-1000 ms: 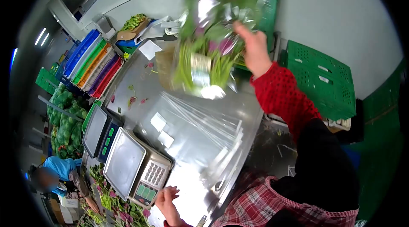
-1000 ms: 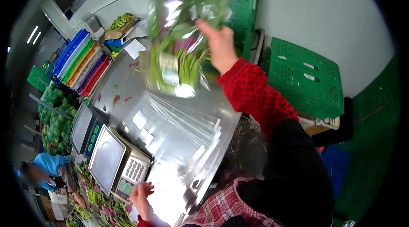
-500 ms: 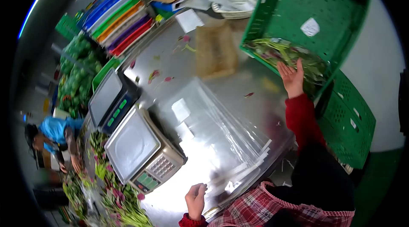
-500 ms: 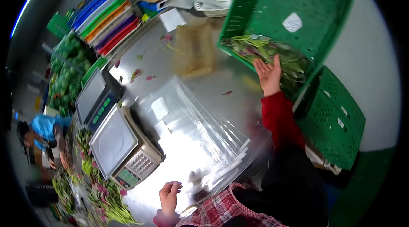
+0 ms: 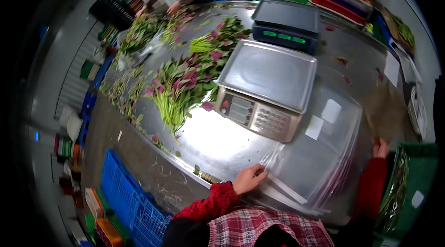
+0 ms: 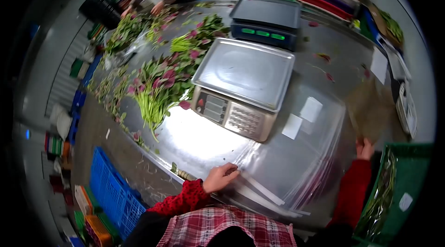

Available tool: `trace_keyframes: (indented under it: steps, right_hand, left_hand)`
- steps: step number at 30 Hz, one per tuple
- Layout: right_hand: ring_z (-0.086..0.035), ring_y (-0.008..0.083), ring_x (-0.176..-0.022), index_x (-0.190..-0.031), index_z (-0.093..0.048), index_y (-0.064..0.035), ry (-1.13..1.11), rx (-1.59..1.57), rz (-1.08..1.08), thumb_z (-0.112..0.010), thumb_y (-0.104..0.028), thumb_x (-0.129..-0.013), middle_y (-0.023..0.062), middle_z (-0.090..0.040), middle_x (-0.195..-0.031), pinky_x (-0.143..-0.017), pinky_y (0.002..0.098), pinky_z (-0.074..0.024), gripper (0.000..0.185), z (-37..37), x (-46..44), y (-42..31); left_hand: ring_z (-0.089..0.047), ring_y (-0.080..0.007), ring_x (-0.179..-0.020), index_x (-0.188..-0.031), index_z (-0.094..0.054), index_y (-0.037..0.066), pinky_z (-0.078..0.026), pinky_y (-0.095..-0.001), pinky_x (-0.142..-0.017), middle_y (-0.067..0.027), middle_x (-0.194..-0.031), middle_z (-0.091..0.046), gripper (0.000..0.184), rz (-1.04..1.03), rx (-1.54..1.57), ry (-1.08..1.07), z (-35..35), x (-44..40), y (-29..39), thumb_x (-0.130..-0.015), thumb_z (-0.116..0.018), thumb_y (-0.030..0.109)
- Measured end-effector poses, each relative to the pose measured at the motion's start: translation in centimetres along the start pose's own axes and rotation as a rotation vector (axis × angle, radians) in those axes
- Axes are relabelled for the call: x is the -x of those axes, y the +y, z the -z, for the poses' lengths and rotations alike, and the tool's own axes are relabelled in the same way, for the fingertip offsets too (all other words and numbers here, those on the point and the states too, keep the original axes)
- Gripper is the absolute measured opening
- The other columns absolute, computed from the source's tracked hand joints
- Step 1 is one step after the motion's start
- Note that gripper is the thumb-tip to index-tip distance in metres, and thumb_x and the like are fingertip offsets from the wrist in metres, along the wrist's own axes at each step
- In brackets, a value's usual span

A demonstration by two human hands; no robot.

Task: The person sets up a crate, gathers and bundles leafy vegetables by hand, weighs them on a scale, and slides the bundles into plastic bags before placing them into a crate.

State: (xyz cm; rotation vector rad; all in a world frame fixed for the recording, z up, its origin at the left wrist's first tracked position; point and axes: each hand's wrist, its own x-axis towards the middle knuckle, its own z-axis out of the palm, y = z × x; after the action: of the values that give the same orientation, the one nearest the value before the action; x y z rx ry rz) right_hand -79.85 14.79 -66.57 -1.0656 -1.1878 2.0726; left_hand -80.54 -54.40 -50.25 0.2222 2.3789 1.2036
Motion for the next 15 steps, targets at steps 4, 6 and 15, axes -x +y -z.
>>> trace_keyframes:
  steps: [4,6,15]
  right_hand:
    - [-0.066,0.0241,-0.077,-0.119,-0.057,-0.0044,-0.015,0.346,-0.013,-0.055,-0.006,-0.090,0.0082,-0.064,-0.101,-0.059,0.0347,-0.0552,0.029,-5.0,17.4,1.1]
    - [-0.065,0.0217,-0.082,-0.123,-0.056,-0.0037,-0.025,0.514,-0.048,-0.060,-0.007,-0.090,0.0087,-0.064,-0.104,-0.066,0.0335,-0.0546,0.034,-6.2,23.1,1.5]
    - [-0.058,0.0156,-0.094,-0.127,-0.052,0.0011,0.000,0.804,0.664,-0.061,-0.009,-0.094,0.0099,-0.060,-0.108,-0.085,0.0289,-0.0483,0.036,-16.5,39.0,-1.2]
  left_hand:
    - [-0.069,-0.0343,-0.082,-0.105,-0.067,0.004,-0.054,-0.0406,-0.074,-0.0197,-0.089,-0.069,0.035,0.051,0.067,0.279,0.9,-0.1,-5.8,-0.087,-0.062,0.034]
    - [-0.068,-0.0346,-0.078,-0.103,-0.068,0.005,-0.054,-0.0405,-0.070,-0.0179,-0.085,-0.069,0.033,0.107,-0.002,0.390,3.8,0.0,-7.9,-0.087,-0.062,0.033]
    - [-0.062,-0.0435,-0.085,-0.100,-0.063,-0.002,-0.049,-0.0486,-0.077,-0.0230,-0.093,-0.066,0.038,0.504,-0.547,0.970,24.0,-0.6,-22.6,-0.082,-0.066,0.030]
